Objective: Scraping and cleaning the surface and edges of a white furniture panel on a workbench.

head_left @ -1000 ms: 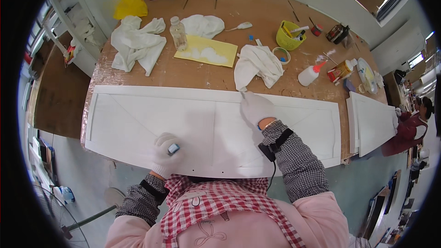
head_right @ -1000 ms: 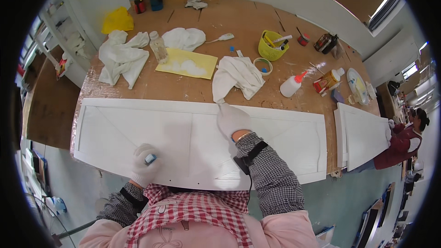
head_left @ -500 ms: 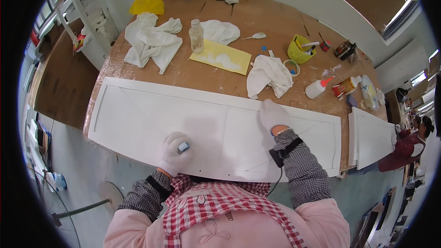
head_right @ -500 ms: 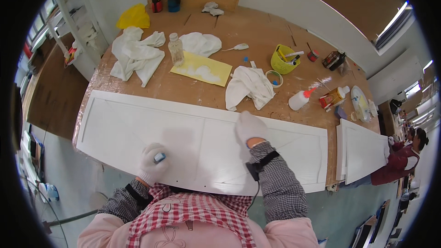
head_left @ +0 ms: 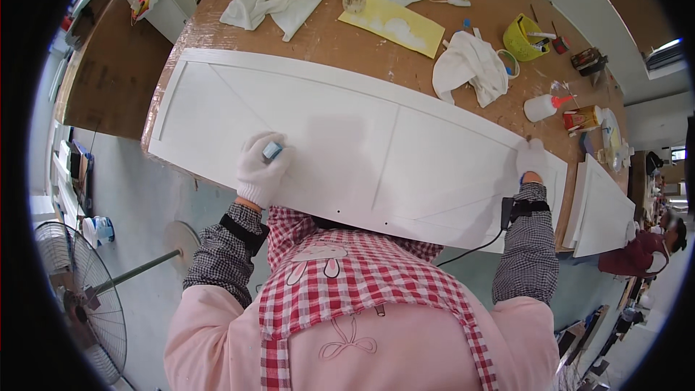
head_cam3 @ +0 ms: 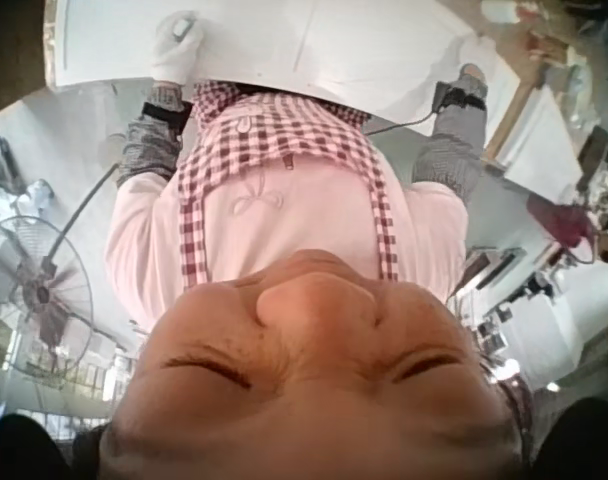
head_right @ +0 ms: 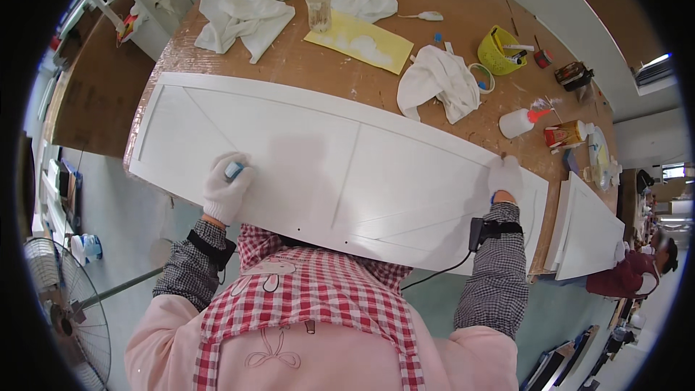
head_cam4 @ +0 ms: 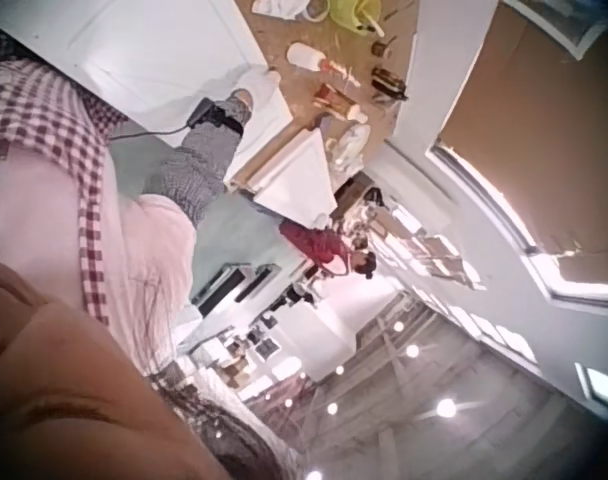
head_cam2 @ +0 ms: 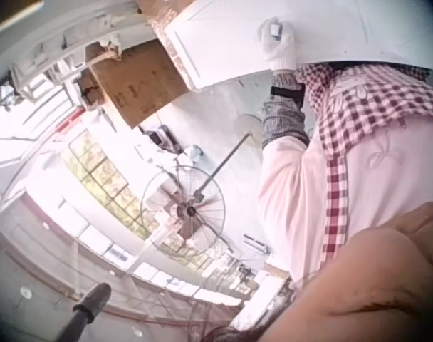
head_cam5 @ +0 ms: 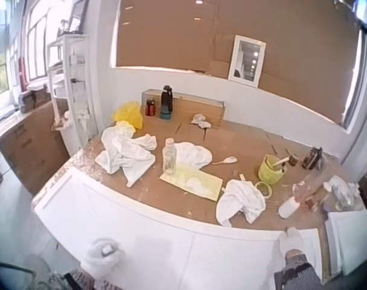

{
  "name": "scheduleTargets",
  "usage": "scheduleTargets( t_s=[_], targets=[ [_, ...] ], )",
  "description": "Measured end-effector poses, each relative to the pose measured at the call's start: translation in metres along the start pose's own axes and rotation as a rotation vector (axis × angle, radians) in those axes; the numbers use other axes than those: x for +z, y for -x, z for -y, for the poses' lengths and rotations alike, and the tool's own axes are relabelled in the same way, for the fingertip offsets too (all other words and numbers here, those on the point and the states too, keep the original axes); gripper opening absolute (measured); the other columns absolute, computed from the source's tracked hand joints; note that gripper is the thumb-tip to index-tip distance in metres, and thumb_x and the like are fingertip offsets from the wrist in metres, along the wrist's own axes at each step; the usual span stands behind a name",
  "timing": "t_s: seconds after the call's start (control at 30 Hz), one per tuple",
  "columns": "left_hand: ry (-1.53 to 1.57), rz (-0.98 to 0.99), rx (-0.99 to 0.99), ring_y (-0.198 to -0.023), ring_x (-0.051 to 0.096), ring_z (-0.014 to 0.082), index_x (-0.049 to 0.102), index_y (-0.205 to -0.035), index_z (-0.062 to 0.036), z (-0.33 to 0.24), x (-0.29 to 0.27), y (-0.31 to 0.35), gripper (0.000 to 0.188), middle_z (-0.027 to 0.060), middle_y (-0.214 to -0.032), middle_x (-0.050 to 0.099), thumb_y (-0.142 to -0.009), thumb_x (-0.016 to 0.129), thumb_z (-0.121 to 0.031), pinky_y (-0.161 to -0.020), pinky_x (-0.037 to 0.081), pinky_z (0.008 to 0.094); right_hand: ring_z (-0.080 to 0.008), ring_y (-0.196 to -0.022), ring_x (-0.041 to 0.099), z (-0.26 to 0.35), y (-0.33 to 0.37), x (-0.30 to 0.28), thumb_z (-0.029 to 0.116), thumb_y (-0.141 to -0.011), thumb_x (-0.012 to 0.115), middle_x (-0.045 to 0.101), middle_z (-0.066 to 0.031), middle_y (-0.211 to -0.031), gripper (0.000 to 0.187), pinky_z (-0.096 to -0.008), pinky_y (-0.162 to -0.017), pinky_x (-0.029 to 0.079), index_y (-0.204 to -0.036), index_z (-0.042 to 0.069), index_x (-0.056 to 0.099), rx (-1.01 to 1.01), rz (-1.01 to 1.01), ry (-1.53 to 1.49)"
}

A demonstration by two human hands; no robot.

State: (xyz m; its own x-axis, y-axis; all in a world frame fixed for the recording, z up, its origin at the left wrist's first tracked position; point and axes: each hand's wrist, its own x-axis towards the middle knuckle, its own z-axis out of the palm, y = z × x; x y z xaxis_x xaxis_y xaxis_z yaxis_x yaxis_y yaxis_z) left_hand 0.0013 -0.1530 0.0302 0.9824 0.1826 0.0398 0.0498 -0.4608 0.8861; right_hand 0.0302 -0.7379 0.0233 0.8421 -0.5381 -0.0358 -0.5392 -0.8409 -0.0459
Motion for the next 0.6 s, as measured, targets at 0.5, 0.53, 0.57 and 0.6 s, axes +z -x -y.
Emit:
scheduleTargets(
  t_s=[0.5, 0.53, 0.57, 0.6],
  targets=[
    [-0.267, -0.008, 0.243, -0.108, 0.064, 0.0317, 0.072, -0.102, -0.0015, -0.001, -0.003, -0.002, 0.026, 0.0156, -0.113, 0.069, -0.077, 0.073, -0.008, -0.095, 0.051, 0.0406, -0.0402, -0.088, 0.068, 0.247, 0.075, -0.01, 0.033, -0.099, 0.049, 0.071, -0.0191, -0.094, 0.026, -0.0528, -0.077, 0.052, -0.107, 0.011, 0.061, -0.64, 0.086, -0.148],
    [-0.275, -0.007, 0.251, -0.108, 0.064, 0.032, 0.072, -0.102, -0.0023, 0.0, -0.002, -0.002, 0.026, 0.015, -0.112, 0.07, -0.077, 0.073, -0.008, -0.095, 0.051, 0.0409, -0.0395, -0.089, 0.068, 0.259, 0.073, -0.013, 0.032, -0.098, 0.05, 0.071, -0.0188, -0.094, 0.026, -0.0524, -0.077, 0.053, -0.107, 0.011, 0.061, -0.678, 0.111, -0.154],
    [-0.282, -0.006, 0.259, -0.107, 0.064, 0.0323, 0.072, -0.102, -0.0032, 0.0, -0.001, -0.003, 0.026, 0.0144, -0.111, 0.07, -0.076, 0.073, -0.009, -0.095, 0.051, 0.0412, -0.0395, -0.089, 0.068, 0.266, 0.07, -0.013, 0.032, -0.098, 0.05, 0.071, -0.0188, -0.094, 0.026, -0.0524, -0.077, 0.053, -0.107, 0.011, 0.061, -0.682, 0.112, -0.156],
    [-0.287, -0.012, 0.254, -0.107, 0.064, 0.0323, 0.072, -0.102, -0.0032, 0.0, -0.001, -0.003, 0.026, 0.0144, -0.111, 0.07, -0.076, 0.073, -0.009, -0.095, 0.051, 0.0412, -0.0388, -0.089, 0.069, 0.275, 0.067, -0.012, 0.032, -0.098, 0.051, 0.071, -0.0187, -0.094, 0.026, -0.0525, -0.077, 0.053, -0.107, 0.011, 0.061, -0.689, 0.103, -0.142]
  ],
)
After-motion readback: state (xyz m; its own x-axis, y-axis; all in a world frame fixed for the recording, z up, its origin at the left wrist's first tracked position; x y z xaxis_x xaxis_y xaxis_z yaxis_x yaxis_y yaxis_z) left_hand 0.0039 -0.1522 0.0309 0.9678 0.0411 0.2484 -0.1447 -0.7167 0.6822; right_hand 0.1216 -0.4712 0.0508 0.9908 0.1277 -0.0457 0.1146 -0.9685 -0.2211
